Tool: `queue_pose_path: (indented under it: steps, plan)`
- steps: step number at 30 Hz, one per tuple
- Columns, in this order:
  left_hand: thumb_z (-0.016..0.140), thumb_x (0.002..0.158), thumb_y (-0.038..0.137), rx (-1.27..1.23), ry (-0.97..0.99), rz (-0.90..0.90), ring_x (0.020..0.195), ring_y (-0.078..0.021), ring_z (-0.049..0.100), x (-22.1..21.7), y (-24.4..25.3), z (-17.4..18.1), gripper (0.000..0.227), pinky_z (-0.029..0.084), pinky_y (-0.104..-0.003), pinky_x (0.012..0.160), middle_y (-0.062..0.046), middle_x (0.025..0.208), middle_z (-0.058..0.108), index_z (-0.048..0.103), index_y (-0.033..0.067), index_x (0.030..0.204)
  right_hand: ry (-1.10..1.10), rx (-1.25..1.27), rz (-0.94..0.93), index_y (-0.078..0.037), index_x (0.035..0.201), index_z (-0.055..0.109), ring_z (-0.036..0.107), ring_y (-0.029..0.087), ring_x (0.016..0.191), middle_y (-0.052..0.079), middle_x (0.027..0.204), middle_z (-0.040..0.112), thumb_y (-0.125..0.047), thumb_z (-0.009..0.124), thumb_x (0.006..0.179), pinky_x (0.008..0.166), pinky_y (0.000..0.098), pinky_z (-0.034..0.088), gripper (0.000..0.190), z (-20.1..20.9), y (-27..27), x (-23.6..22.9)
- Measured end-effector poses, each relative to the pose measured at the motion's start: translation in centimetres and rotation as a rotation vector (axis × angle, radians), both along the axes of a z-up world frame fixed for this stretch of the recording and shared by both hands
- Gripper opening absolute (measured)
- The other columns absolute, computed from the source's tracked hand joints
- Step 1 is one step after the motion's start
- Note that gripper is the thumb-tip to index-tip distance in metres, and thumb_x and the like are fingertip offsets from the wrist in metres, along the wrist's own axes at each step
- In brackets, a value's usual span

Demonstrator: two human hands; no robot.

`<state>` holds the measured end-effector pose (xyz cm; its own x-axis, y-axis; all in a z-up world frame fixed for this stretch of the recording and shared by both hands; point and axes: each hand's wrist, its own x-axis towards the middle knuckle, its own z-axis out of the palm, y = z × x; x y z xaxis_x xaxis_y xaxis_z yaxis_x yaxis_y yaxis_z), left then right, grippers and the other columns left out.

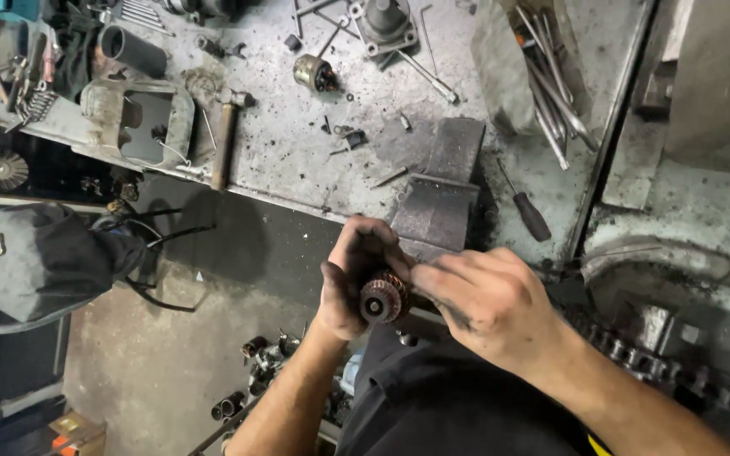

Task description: The person holds a cylindrical mechanical component and uses a small metal tool to manipulate its internal parts. They rotate the component and adjust the tool's position repeatedly while working at a cluttered metal workbench.

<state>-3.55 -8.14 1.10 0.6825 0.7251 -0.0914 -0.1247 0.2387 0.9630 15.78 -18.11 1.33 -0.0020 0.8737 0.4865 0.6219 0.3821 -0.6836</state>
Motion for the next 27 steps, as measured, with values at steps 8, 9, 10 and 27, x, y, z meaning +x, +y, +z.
queue_pose_path:
  steps: [8,9,10,27]
  plan:
    - [0.046,0.087,0.091,0.023,0.032,0.015,0.092,-0.0229,0.064,0.0,-0.1,0.3,0.1,0.054,-0.035,0.084,-0.016,0.095,0.064,0.047,-0.0024,0.125,0.0,0.005,0.109,-0.01,0.109,0.072,0.072,0.026,0.088,0.01,0.1,0.075,-0.009,0.084,0.06,0.067,0.039,0.049,0.05,-0.1,0.5,0.2]
    - [0.045,0.087,0.09,0.033,0.042,0.015,0.091,-0.0227,0.064,-0.1,-0.2,0.3,0.1,0.054,-0.035,0.083,-0.016,0.096,0.064,0.047,-0.0025,0.124,-0.012,0.018,0.097,-0.011,0.108,0.072,0.072,0.027,0.089,0.009,0.1,0.075,-0.01,0.083,0.061,0.068,0.0394,0.049,0.048,-0.1,0.4,0.1]
    - [0.045,0.087,0.09,0.028,0.039,0.011,0.091,-0.0227,0.064,0.1,-0.2,0.3,0.1,0.054,-0.035,0.083,-0.016,0.096,0.064,0.047,-0.0025,0.124,-0.015,0.013,0.093,-0.011,0.108,0.072,0.072,0.027,0.089,0.009,0.1,0.075,-0.01,0.083,0.061,0.068,0.0394,0.049,0.048,0.1,0.4,0.2]
    - [0.041,0.08,0.098,0.074,0.041,-0.087,0.092,-0.02,0.06,0.7,0.2,1.4,0.112,0.052,-0.033,0.084,-0.015,0.102,0.06,0.041,-0.0027,0.13,-0.031,0.043,0.185,-0.017,0.11,0.072,0.065,0.016,0.075,-0.004,0.094,0.072,-0.006,0.086,0.068,0.065,0.0336,0.043,0.045,-0.4,1.4,0.5]
